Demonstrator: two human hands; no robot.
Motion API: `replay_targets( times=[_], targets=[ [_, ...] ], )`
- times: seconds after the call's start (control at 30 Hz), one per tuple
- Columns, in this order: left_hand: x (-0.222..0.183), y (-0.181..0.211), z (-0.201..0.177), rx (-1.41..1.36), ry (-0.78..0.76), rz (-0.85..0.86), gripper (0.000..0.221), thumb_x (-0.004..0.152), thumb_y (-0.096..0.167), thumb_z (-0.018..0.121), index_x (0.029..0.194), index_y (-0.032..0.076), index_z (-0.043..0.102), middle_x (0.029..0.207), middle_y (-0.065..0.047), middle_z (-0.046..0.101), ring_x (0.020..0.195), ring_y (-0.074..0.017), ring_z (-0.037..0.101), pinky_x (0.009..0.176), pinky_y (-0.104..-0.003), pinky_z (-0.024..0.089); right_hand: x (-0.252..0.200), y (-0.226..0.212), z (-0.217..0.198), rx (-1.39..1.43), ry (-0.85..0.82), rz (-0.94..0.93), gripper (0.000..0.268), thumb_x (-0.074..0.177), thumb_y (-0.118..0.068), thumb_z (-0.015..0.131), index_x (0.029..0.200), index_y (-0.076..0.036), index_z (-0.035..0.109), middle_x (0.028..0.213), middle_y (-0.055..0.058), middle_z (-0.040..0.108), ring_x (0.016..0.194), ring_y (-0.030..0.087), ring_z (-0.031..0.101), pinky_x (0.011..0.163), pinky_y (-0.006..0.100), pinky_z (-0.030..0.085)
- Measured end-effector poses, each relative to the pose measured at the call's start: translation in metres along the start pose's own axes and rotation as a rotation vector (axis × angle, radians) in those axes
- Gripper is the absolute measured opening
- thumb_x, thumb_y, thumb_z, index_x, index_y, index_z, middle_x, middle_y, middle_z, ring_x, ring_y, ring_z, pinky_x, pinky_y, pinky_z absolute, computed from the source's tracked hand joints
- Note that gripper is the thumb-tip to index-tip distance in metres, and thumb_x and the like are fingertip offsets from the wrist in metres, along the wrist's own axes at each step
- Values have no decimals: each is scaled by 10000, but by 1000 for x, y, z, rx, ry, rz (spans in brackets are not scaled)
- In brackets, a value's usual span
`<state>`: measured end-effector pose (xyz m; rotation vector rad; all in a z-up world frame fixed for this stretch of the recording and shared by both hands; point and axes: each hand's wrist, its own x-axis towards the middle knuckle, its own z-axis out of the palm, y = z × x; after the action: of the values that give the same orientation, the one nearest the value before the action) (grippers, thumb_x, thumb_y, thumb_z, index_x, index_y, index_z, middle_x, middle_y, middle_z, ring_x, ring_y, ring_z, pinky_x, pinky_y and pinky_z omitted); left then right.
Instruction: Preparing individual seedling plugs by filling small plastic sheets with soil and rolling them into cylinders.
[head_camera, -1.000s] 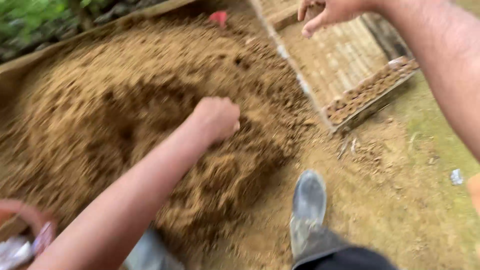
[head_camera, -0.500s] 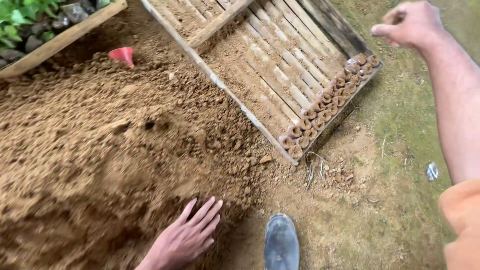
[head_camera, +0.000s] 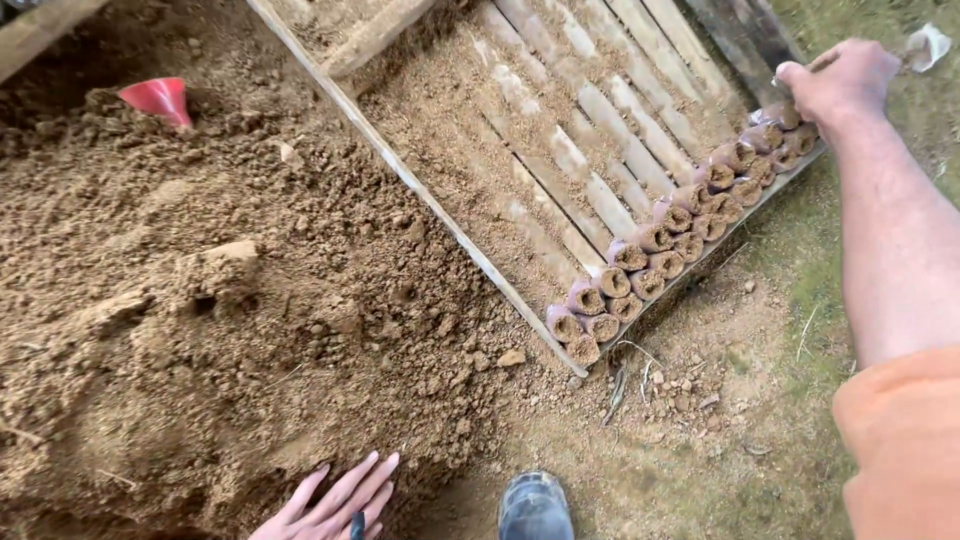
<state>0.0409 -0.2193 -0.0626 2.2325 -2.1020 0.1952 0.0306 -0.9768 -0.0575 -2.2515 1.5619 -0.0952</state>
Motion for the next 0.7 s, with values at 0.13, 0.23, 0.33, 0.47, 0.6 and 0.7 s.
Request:
replay_targets(
  times=[0.13, 0.23, 0.33, 0.47, 0.6, 0.7],
  targets=[
    [2, 2, -2, -41, -52, -5, 451, 1067, 353, 359, 1438, 133, 492, 1637, -41, 391, 1499, -170, 332, 1141, -389, 285, 23, 18, 13, -97, 17, -42, 294, 992, -212, 845, 996, -39, 608, 982, 141, 649, 652, 168, 711, 519, 235, 623],
    [-1, 4, 5, 64, -10, 14, 475, 1080, 442, 349, 1433, 182, 532, 1614, 21, 432, 1456, -130, 384, 1124, -375, 303, 28, 37, 19, -264, 112, -149, 416, 945, -340, 915, 1020, -33, 644, 1112, 201, 493, 956, 319, 608, 799, 380, 590],
    [1, 2, 7, 7, 14, 32, 441, 1104, 417, 338, 1355, 136, 568, 1590, -20, 463, 1449, -170, 407, 1144, -415, 293, 23, 39, 19, -307, 110, -173, 279, 1012, -265, 870, 984, -77, 666, 890, 73, 674, 734, 206, 661, 595, 372, 592],
    [4, 2, 2, -46, 13, 7, 422, 1066, 406, 409, 1360, 164, 590, 1581, -1, 471, 1433, -140, 429, 1127, -392, 291, 30, 48, 29, -533, 128, -239, 405, 1030, -391, 862, 908, -83, 630, 862, 74, 634, 779, 242, 603, 644, 438, 552],
    [-1, 7, 6, -61, -46, -16, 420, 1034, 413, 408, 1357, 207, 578, 1593, 28, 456, 1444, -125, 405, 1112, -388, 288, 13, 33, 28, -134, 201, 82, 286, 1097, -221, 568, 835, -219, 452, 892, -52, 512, 752, 102, 439, 644, 322, 409],
    [8, 8, -4, -52, -50, -55, 416, 1045, 414, 400, 1356, 209, 586, 1578, 47, 470, 1425, -109, 429, 1120, -368, 299, 16, 37, 27, -785, 233, -391, 551, 1108, -521, 793, 951, -91, 486, 945, 90, 490, 786, 268, 522, 622, 414, 502]
  ],
)
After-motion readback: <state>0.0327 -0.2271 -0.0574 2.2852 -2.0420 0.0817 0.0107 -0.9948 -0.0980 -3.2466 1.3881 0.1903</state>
